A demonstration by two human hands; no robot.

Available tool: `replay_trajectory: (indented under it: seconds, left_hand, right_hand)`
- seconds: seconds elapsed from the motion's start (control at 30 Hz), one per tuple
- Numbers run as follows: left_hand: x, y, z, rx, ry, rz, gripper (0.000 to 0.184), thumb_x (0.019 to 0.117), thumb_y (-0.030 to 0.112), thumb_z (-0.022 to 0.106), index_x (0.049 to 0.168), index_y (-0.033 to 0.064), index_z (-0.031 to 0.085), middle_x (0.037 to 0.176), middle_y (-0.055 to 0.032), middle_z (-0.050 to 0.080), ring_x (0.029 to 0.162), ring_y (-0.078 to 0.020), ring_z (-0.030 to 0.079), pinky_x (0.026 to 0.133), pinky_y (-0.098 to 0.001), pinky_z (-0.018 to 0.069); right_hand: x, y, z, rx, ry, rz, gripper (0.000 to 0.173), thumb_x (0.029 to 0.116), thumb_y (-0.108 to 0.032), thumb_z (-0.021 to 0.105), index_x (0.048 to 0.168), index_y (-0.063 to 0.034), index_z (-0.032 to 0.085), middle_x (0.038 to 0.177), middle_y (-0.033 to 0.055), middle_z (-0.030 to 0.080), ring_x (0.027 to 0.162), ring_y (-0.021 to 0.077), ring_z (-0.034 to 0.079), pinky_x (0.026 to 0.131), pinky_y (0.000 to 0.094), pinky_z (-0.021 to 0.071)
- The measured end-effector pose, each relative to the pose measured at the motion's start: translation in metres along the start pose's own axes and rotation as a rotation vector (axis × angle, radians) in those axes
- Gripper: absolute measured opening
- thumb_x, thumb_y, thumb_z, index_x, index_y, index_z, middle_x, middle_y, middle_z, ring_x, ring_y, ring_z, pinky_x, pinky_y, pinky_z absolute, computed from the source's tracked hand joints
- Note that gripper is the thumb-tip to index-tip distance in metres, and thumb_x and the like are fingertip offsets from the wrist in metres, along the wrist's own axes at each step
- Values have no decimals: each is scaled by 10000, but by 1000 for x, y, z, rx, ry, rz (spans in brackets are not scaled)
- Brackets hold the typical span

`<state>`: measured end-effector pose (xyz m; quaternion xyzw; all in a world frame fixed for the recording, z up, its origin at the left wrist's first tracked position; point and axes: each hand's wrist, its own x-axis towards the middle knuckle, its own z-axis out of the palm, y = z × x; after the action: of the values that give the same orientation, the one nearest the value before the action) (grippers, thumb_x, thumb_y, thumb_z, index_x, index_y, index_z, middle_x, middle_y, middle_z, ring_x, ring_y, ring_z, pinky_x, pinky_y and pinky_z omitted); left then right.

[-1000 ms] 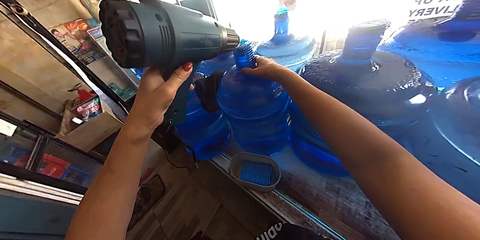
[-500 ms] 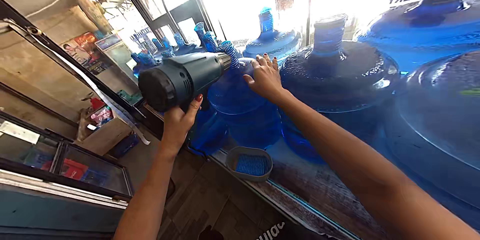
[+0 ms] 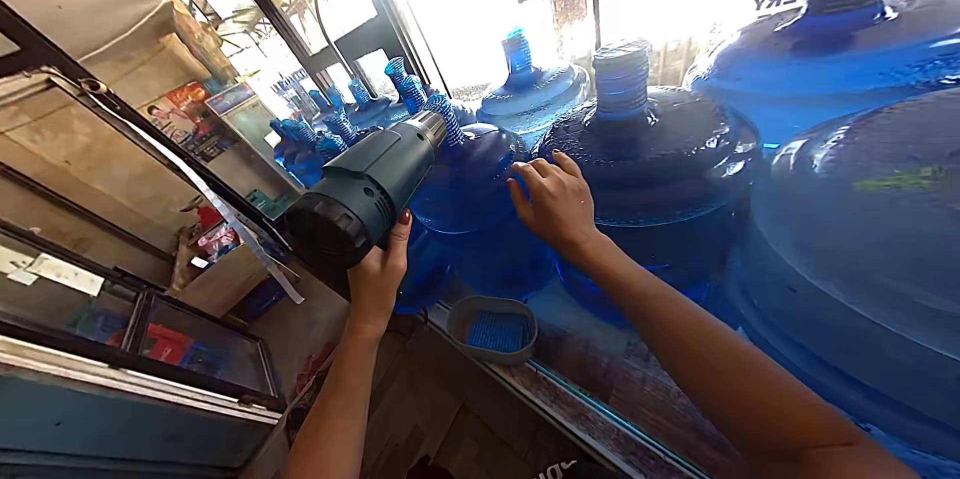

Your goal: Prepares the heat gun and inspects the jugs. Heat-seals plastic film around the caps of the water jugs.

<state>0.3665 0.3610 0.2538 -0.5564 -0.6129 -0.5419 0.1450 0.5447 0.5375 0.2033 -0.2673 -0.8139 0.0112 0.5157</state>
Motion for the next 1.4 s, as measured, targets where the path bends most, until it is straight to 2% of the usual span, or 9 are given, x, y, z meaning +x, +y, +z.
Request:
replay_trajectory:
  seconds: [0.17, 0.23, 0.3, 0.47, 0.63, 0.77, 0.93, 1.2, 1.4]
  left_hand:
    - [2, 6, 25, 58, 32, 116, 294, 972, 202, 694, 1169, -13, 659, 1041, -61, 706, 958, -41, 680, 900, -257, 567]
    - [1, 3, 29, 78, 29, 128, 302, 971, 210, 700, 1181, -5, 665, 1077, -74, 707, 1016, -47, 672, 941, -261, 546]
    - [-1, -1, 27, 70, 14, 118, 303, 971, 210, 694, 1182, -6, 661, 1061, -68, 711, 996, -45, 680, 931, -263, 556]
    - [-3, -9, -1, -113, -113, -178, 320, 987, 221, 636, 1219, 4, 602, 959, -9, 700, 820, -72, 698, 774, -270, 611]
    - [9, -16, -24, -243, -39, -394, 247, 1019, 166, 596, 1234, 44, 595, 985, -18, 706, 808, -103, 714, 741, -286, 621]
    - [25, -24, -35, -336, 24, -469, 239, 1045, 231, 581, 1221, 70, 600, 980, -32, 722, 822, -136, 724, 752, -313, 623]
    - [34, -49, -42, -477, 11, -480, 265, 1051, 273, 571, 1234, 83, 590, 1000, -53, 738, 833, -162, 737, 749, -321, 631]
    - [22, -93, -35, -592, -29, -504, 215, 1050, 175, 513, 1195, 47, 606, 968, -65, 737, 819, -156, 729, 757, -312, 625]
    - [3, -106, -36, -631, -62, -444, 245, 1011, 238, 593, 1204, 89, 620, 1011, -22, 745, 866, -144, 736, 805, -317, 630]
  right_hand:
    - [0, 0, 1, -9, 7, 11, 269, 1005, -136, 565, 1111, 68, 705, 958, 232, 715, 937, 399, 718, 1070, 614, 435]
    - [1, 1, 3, -3, 6, 16, 268, 1009, -132, 558, 1108, 68, 706, 950, 230, 716, 934, 394, 719, 1078, 600, 435]
    - [1, 3, 3, 5, 8, 13, 261, 1008, -122, 555, 1103, 69, 706, 954, 229, 718, 950, 390, 721, 1084, 592, 436]
    - [0, 5, 2, -5, -11, -2, 263, 1005, -123, 555, 1102, 71, 704, 944, 226, 716, 946, 383, 721, 1092, 583, 431]
    - [-1, 5, 3, -32, -4, -27, 271, 1006, -134, 555, 1101, 73, 701, 918, 226, 710, 908, 395, 719, 1089, 604, 422]
    - [-1, 6, 2, -57, -6, -45, 279, 1009, -139, 552, 1119, 72, 698, 936, 237, 709, 919, 401, 716, 1092, 610, 416]
    - [-3, 7, 1, -96, -4, -64, 297, 1012, -148, 546, 1147, 74, 689, 983, 237, 717, 970, 408, 712, 1092, 617, 413]
    - [-4, 8, 12, -252, 32, -65, 340, 1024, -193, 522, 1179, 63, 683, 1073, 243, 706, 1012, 419, 698, 1110, 658, 368]
    - [-4, 7, 16, -367, -23, -26, 375, 1038, -206, 494, 1215, 81, 659, 1171, 284, 674, 1099, 472, 660, 1105, 673, 356]
